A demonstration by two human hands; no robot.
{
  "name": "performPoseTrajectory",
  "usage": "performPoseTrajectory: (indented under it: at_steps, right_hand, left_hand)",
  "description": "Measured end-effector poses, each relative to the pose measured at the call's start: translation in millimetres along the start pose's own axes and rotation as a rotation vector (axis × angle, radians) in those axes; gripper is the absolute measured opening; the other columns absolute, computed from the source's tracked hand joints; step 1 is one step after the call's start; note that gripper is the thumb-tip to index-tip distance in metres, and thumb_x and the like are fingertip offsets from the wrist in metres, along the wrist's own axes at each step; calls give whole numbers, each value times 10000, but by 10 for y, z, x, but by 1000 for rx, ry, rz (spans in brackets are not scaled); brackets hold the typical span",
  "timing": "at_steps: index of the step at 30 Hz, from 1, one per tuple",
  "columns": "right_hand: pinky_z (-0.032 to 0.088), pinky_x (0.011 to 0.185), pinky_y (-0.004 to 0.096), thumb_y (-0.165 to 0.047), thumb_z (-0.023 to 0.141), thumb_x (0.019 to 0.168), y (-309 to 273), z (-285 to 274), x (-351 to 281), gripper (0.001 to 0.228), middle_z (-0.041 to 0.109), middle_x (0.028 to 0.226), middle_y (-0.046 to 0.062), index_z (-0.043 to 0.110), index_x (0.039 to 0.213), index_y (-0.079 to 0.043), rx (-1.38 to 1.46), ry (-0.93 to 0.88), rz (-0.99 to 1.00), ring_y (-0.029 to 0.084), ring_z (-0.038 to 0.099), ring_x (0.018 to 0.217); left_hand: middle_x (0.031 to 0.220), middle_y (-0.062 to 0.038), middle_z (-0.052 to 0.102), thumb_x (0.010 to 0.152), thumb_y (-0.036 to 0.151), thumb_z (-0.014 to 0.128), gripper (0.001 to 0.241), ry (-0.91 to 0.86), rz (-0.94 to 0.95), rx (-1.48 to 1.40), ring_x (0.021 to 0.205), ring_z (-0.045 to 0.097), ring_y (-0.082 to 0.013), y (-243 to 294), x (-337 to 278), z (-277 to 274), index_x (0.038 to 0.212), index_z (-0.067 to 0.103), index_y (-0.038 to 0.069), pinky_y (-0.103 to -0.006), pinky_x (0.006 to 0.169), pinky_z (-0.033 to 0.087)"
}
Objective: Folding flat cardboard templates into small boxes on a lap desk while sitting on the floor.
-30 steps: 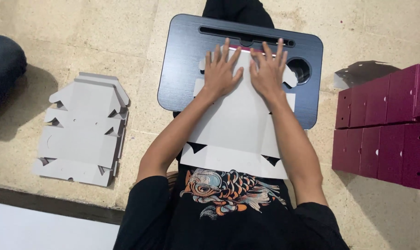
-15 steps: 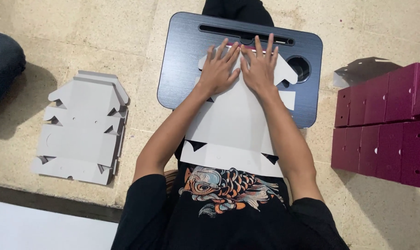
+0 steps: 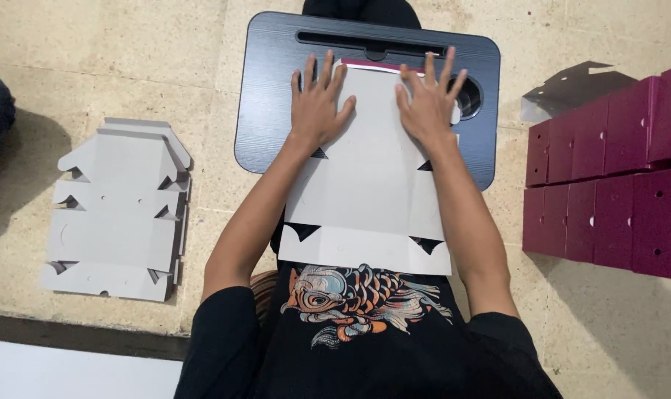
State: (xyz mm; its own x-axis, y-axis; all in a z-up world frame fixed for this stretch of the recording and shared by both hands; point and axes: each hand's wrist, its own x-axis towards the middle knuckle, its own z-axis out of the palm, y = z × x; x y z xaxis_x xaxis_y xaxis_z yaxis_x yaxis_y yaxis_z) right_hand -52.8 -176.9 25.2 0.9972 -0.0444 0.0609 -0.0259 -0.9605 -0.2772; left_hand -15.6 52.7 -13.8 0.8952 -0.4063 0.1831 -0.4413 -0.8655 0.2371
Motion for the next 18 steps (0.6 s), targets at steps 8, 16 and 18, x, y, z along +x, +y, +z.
performPoseTrajectory:
  at_steps: [8, 16, 18]
  right_hand:
    - [-91, 1182, 689, -460, 371, 1100, -512, 244, 182, 457, 53, 1683, 163, 533, 1509, -336, 74, -8, -88, 361, -195, 1472]
    - [-193, 1150, 665, -516, 380, 1089, -152, -95, -40, 469, 0, 1695, 149, 508, 1511, -355, 38, -41, 10, 318, -285, 1427]
    - [-181, 1126, 699, -542, 401, 1069, 41, -136, -90, 482, 66, 1688, 198, 553, 1472, -326, 14, 1, 74, 374, -226, 1455]
  left_hand:
    - [1715, -60, 104, 1069, 604, 361, 716, -18, -6, 30, 1570, 45, -328, 36, -12, -37, 1657, 308, 198, -596, 1236, 125]
    - [1719, -74, 95, 1043, 604, 340, 709, -51, -82, 18, 1580, 59, -348, 71, -40, -65, 1660, 284, 259, -597, 1239, 56]
    - [1713, -88, 96, 1035, 587, 361, 701, -45, -84, 6, 1574, 78, -374, 82, -55, -99, 1647, 318, 246, -609, 1235, 68]
